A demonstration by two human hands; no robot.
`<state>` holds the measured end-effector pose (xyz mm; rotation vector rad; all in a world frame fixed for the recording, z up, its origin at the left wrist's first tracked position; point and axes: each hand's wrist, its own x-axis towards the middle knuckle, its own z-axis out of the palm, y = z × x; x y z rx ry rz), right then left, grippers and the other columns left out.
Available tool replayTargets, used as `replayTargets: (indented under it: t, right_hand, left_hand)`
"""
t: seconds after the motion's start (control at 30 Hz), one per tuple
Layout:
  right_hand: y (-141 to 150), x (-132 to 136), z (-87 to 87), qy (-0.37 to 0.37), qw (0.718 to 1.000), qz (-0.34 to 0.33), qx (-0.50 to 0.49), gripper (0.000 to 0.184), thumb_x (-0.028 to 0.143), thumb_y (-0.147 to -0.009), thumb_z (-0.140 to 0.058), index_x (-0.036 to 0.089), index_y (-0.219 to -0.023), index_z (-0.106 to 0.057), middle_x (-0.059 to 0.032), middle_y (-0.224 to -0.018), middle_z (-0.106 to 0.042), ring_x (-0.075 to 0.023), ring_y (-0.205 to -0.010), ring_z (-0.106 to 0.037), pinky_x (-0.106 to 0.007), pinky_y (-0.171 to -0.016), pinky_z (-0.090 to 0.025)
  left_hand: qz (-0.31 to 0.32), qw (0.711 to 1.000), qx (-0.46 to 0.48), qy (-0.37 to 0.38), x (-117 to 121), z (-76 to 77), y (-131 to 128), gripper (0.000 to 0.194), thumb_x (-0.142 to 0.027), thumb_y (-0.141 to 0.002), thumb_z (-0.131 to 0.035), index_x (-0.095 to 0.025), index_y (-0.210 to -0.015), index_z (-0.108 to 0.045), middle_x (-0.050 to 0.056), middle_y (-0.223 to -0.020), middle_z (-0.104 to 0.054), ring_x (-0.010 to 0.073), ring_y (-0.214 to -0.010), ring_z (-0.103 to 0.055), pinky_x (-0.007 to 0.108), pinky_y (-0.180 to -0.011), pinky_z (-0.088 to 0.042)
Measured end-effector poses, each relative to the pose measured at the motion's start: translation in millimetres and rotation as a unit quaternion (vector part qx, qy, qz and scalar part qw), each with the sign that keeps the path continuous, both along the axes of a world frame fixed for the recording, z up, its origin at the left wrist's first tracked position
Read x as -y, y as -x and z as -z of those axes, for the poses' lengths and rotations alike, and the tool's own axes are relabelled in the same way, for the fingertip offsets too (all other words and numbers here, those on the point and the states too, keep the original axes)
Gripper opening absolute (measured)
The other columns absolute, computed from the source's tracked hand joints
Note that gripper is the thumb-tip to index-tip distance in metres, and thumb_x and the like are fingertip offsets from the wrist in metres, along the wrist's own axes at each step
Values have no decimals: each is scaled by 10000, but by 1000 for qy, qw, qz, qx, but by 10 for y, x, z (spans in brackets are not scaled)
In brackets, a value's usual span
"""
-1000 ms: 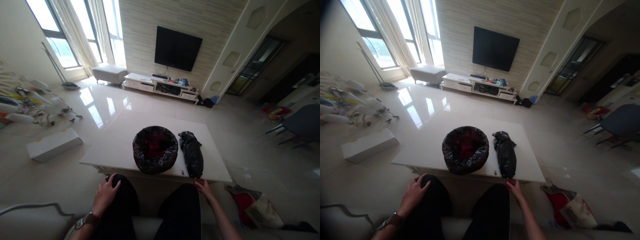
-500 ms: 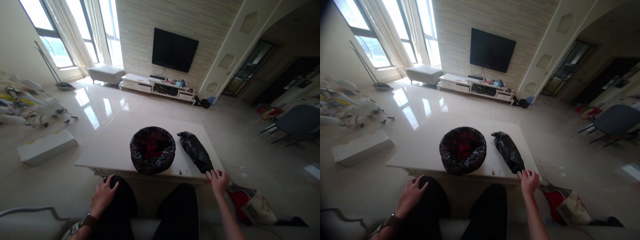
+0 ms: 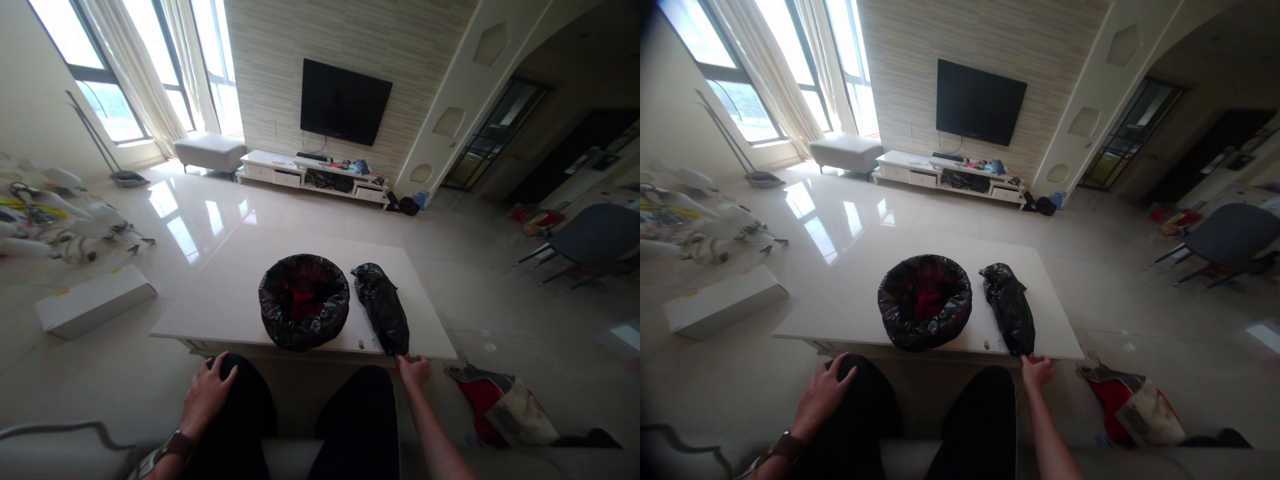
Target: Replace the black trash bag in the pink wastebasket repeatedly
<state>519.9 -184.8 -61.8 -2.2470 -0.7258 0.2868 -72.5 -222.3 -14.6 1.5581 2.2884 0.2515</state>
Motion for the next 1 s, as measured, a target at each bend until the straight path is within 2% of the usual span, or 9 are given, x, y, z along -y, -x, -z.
replayTargets:
  t: [0.07,0.17,0.23,0.47,0.63,0.8,0.87,0.93,1.0]
  right_hand:
    - [-13,-51,-71,9,1000,-10,3,576,399,-529,-727,150,-1046,-672,-250,-1168,-692,-510,-1304,-537,-582,-1146,-379]
    - [-18,-180,-229,13,998,-53,-29,330,378,-554,-655,213,-840,-663,-143,-921,-729,-427,-1064,-667,-508,-1028,-484]
    - [-25,-288,-385,-2,997,-61,-42,277,427,-605,-600,225,-789,-644,-115,-816,-708,-390,-941,-682,-482,-929,-516]
    - [-122,-519,-1179,-134,979,-117,-95,503,644,-744,-572,177,-903,-665,-94,-856,-730,-258,-809,-680,-339,-741,-539]
    - [-84,-501,-1614,-263,946,-111,-152,575,614,-681,-789,152,-1001,-667,-82,-925,-742,-203,-827,-694,-258,-656,-525]
    - [57,-480,-1833,-325,894,-106,-290,606,524,-593,-893,172,-1004,-620,-86,-905,-765,-219,-865,-742,-265,-699,-557]
    - [114,-463,-1871,-316,890,-119,-305,599,551,-609,-888,186,-983,-596,-60,-811,-752,-214,-798,-741,-284,-714,-566]
    - [159,-435,-1879,-307,900,-129,-280,580,582,-645,-871,196,-971,-587,-12,-682,-704,-203,-729,-725,-294,-737,-567]
    - [193,-398,-1858,-302,910,-137,-248,550,593,-689,-855,200,-971,-595,14,-632,-678,-192,-711,-716,-296,-771,-566]
  left_hand:
    - [0,1000,3,0,0,7,2,678,-581,-1010,-332,-217,-1550,-522,196,-1431,-504,388,-1209,-602,523,-1079,-495]
    - [-3,1000,4,0,-4,14,-4,679,-597,-1010,-330,-231,-1551,-519,189,-1421,-503,393,-1205,-597,534,-1074,-497]
    - [-4,1000,3,0,-5,16,-9,680,-601,-1008,-327,-237,-1550,-517,187,-1426,-497,391,-1201,-597,534,-1065,-502]
    - [-4,1000,7,9,-8,9,-5,704,-606,-1004,-302,-230,-1567,-492,196,-1469,-457,397,-1209,-600,522,-1078,-493]
    - [-3,1000,-4,9,-8,-12,-22,719,-617,-1000,-303,-228,-1573,-494,207,-1474,-471,392,-1191,-615,520,-1054,-506]
    - [-7,1000,-9,6,-6,-16,-9,688,-590,-1013,-343,-226,-1576,-497,208,-1467,-502,397,-1227,-614,528,-1046,-518]
    - [-4,999,-33,-16,10,-13,-25,661,-550,-1021,-366,-189,-1551,-528,228,-1464,-517,423,-1280,-586,552,-1042,-522]
    - [41,995,-56,-73,50,-30,-120,570,-433,-1015,-414,-143,-1466,-605,233,-1447,-555,426,-1336,-552,576,-1085,-502]
    - [142,979,-32,-140,111,-101,-352,443,-279,-973,-467,-150,-1339,-681,193,-1394,-625,374,-1336,-569,552,-1143,-481]
